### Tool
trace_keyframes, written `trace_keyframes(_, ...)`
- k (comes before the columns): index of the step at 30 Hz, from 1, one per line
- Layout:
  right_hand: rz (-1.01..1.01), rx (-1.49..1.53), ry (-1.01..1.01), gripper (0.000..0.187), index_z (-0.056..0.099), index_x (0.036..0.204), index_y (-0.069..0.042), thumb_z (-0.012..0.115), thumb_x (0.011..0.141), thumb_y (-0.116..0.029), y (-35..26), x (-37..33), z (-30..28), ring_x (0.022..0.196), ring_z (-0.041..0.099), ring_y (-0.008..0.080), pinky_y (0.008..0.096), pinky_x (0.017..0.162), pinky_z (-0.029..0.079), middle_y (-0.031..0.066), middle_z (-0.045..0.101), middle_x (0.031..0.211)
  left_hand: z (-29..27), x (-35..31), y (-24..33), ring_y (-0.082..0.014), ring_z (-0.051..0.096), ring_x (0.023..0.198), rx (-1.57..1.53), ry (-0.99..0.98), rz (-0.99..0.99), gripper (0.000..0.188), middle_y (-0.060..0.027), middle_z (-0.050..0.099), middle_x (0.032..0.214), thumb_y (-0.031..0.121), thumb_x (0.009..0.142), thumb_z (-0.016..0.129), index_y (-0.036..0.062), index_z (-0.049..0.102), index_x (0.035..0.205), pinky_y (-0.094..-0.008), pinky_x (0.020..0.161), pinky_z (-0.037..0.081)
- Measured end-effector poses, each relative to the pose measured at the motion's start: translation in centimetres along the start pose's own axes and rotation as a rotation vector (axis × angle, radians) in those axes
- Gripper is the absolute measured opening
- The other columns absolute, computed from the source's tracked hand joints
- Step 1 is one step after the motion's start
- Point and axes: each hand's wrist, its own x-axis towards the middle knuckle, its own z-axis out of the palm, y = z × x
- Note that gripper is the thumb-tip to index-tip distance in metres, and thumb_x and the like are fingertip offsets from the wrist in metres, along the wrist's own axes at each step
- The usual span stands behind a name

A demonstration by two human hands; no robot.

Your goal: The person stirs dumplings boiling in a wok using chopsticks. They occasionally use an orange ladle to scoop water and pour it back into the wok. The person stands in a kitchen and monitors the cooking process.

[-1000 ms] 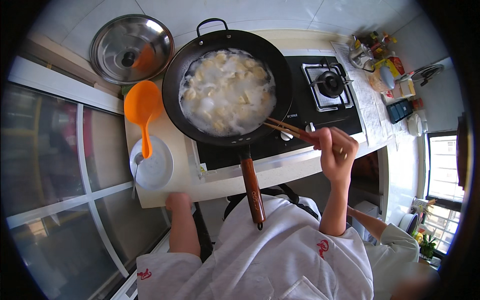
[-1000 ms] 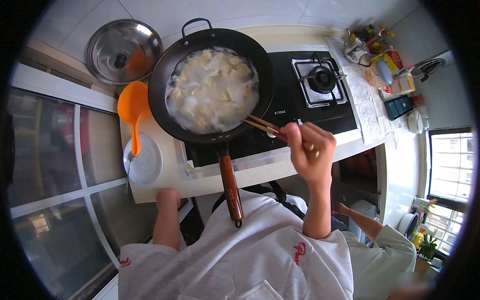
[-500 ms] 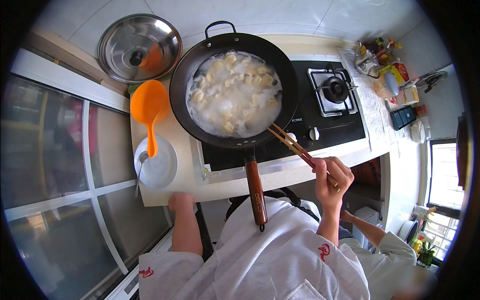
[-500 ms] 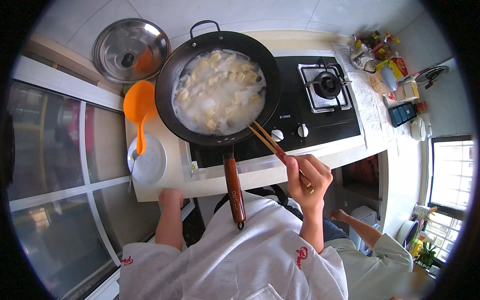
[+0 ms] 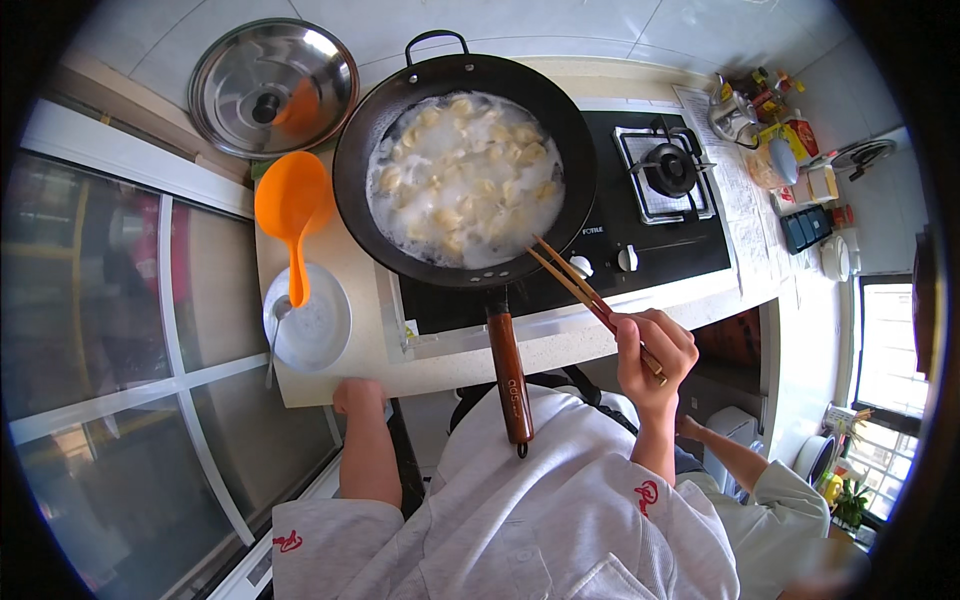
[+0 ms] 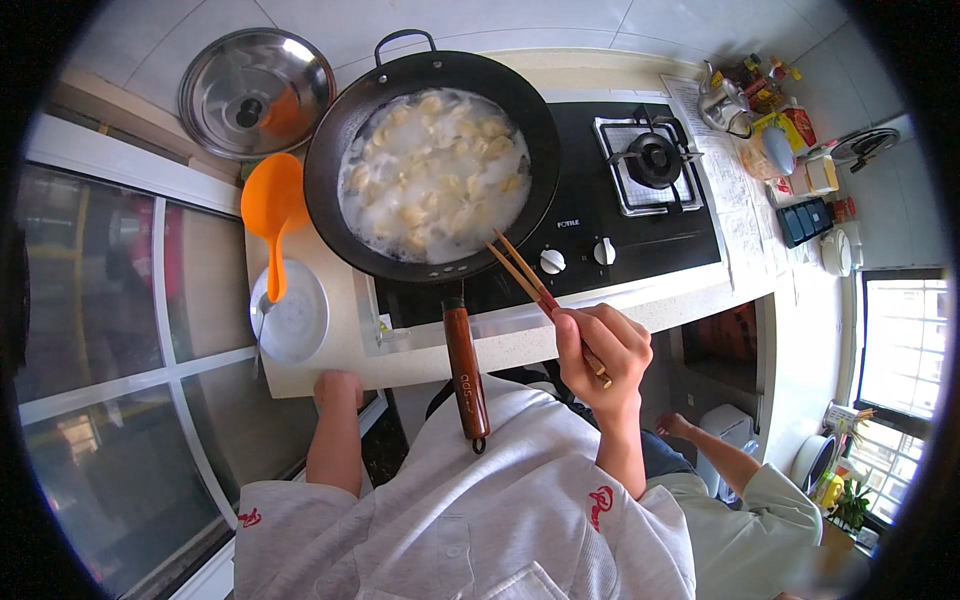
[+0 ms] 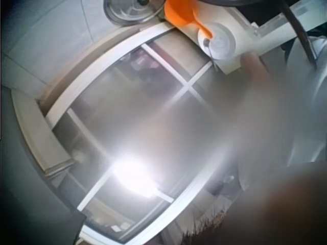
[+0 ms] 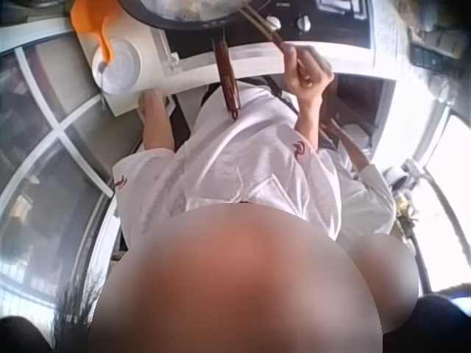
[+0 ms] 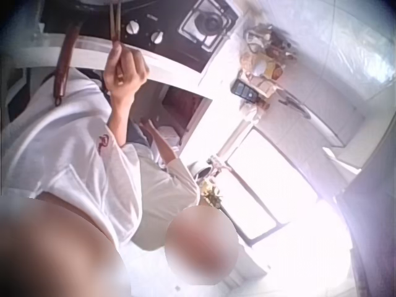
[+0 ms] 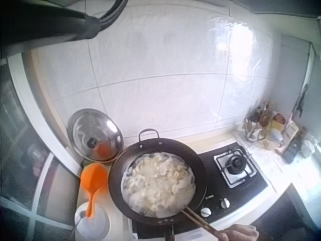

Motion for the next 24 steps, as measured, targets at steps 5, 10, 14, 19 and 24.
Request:
trace_keyframes(5, -0.019, 0.017, -0.011, 0.007, 0.069, 0.073, 0.0, 0.066, 0.079, -0.001, 0.15, -0.2, 0.25, 0.047, 0.058, 0.0156, 0.024, 0.044, 0.042, 0.0086, 0.062, 0.061, -0.07, -0.34, -0.23, -0.0243, 0.051, 0.114, 0.033, 0.014, 0.029, 0.033, 0.0001, 0.055, 0.127, 0.023, 0.091, 0.048, 0.0151, 0.052, 0.122, -0.0414, 0.086, 0.045)
trace_keyframes(10, -0.028, 0.028, -0.031, 0.006, 0.069, 0.073, 0.0, 0.066, 0.079, -0.001, 0.15, -0.28, 0.34, 0.048, 0.058, 0.0155, 0.0237, 0.044, 0.042, 0.0087, 0.062, 0.061, -0.08, -0.46, -0.37, -0.0238, 0.052, 0.113, 0.044, 0.018, 0.048, 0.033, 0.0001, 0.056, 0.127, 0.023, 0.091, 0.048, 0.0147, 0.053, 0.122, -0.041, 0.085, 0.046)
trace_keyframes(14, -0.026, 0.02, -0.031, 0.006, 0.07, 0.074, 0.0, 0.066, 0.079, -0.001, 0.0, -0.33, 0.25, 0.048, 0.059, 0.0156, 0.0238, 0.045, 0.042, 0.0087, 0.062, 0.062, -0.04, -0.49, -0.36, -0.0235, 0.053, 0.112, 0.047, 0.018, 0.061, 0.033, 0.0001, 0.057, 0.126, 0.023, 0.09, 0.049, 0.0145, 0.054, 0.122, -0.0407, 0.083, 0.046)
trace_keyframes(19, 0.004, -0.005, -0.025, 0.006, 0.07, 0.074, 0.0, 0.065, 0.079, -0.001, -0.03, -0.52, -0.1, 0.049, 0.059, 0.0159, 0.0237, 0.045, 0.043, 0.0088, 0.063, 0.063, 0.02, -0.39, -0.38, -0.023, 0.054, 0.111, 0.05, 0.019, 0.069, 0.033, 0.0001, 0.057, 0.125, 0.023, 0.09, 0.05, 0.0141, 0.055, 0.122, -0.0402, 0.082, 0.047)
trace_keyframes(24, -0.026, -0.003, -0.017, 0.006, 0.07, 0.075, 0.0, 0.065, 0.078, -0.001, -0.01, -0.67, -0.07, 0.049, 0.059, 0.0161, 0.0233, 0.045, 0.043, 0.0089, 0.064, 0.064, 0.06, -0.46, -0.42, -0.0226, 0.054, 0.109, 0.056, 0.017, 0.071, 0.033, 0.0001, 0.058, 0.124, 0.023, 0.09, 0.051, 0.0138, 0.056, 0.122, -0.0398, 0.08, 0.047)
